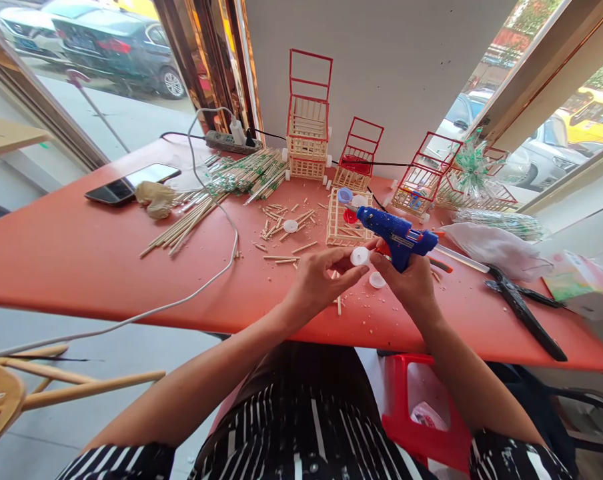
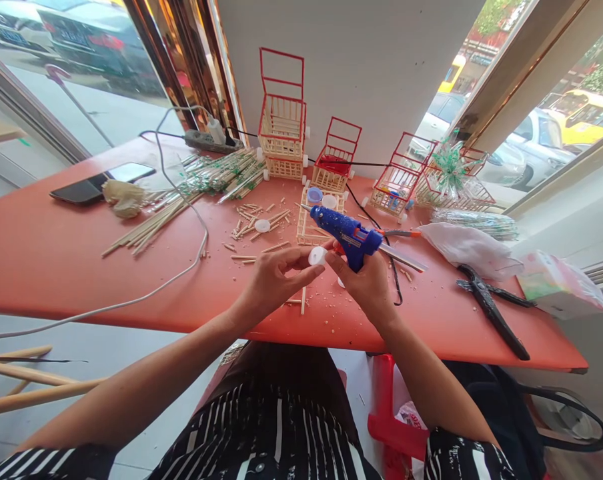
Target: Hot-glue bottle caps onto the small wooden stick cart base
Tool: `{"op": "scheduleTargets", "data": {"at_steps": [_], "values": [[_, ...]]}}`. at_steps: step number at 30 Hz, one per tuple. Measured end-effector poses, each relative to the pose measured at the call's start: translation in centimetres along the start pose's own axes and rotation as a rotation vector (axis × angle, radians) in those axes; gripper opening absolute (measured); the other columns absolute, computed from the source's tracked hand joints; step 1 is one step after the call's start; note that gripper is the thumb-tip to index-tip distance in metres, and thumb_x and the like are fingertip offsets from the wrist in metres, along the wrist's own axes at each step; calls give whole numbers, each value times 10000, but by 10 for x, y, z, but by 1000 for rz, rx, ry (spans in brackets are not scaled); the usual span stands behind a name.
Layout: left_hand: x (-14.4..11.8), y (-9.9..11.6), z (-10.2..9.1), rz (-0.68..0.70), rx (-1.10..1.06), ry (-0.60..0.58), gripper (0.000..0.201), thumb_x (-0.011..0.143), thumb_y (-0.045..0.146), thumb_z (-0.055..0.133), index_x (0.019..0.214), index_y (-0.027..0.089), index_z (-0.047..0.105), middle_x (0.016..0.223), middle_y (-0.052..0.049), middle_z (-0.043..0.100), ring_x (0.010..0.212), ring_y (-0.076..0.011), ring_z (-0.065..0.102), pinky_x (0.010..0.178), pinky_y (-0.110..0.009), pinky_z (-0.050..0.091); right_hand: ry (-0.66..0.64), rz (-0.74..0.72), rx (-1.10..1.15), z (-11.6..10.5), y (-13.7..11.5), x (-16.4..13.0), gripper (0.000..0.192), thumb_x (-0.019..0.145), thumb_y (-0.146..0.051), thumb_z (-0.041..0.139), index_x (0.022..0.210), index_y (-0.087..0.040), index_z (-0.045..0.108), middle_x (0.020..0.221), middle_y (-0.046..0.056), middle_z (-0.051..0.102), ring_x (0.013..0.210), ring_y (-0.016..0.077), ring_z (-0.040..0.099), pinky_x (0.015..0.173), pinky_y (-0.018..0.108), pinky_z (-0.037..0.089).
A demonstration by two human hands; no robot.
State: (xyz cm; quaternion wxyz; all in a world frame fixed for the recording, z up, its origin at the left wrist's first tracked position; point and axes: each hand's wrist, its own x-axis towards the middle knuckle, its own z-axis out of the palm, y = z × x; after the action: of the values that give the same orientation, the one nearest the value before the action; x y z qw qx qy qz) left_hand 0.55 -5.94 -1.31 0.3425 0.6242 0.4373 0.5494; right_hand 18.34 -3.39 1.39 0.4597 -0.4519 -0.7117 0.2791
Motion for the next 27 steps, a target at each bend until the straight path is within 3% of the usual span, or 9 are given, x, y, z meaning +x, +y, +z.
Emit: {"op": "scheduleTargets", "data": {"at_steps": [9,15,23,27], "values": [[0,-1,-4,-60,-237,-9,336,847,385,817,1107,173,837,1115,-93,842,939,-205,751,816,-281,586,15,3,-12,2,2,-1,242,853,-470,762,895,-233,734,888,41,787,817,232,713,759,363,584],[0,-6,-7,-182,-354,-39,405,822,428,841,1107,143,803,1099,-116,828,973,-218,752,868,-307,588,-1,-15,11,0,3,-2,252,884,-475,753,905,-227,713,923,46,775,802,215,693,771,358,564],[4,-8,-23,-217,-290,64,447,727,460,921,1035,154,812,987,-85,818,827,-181,730,749,-267,571,-133,28,147,-18,0,-3,522,980,-702,598,882,-205,723,640,6,598,560,143,502,541,302,364],[7,-11,-32,-152,-197,134,377,753,436,894,1011,171,817,1028,-79,821,885,-186,736,784,-274,584,-215,70,174,-18,-6,-3,558,965,-737,597,874,-199,716,601,4,597,515,129,457,503,296,322]]}}
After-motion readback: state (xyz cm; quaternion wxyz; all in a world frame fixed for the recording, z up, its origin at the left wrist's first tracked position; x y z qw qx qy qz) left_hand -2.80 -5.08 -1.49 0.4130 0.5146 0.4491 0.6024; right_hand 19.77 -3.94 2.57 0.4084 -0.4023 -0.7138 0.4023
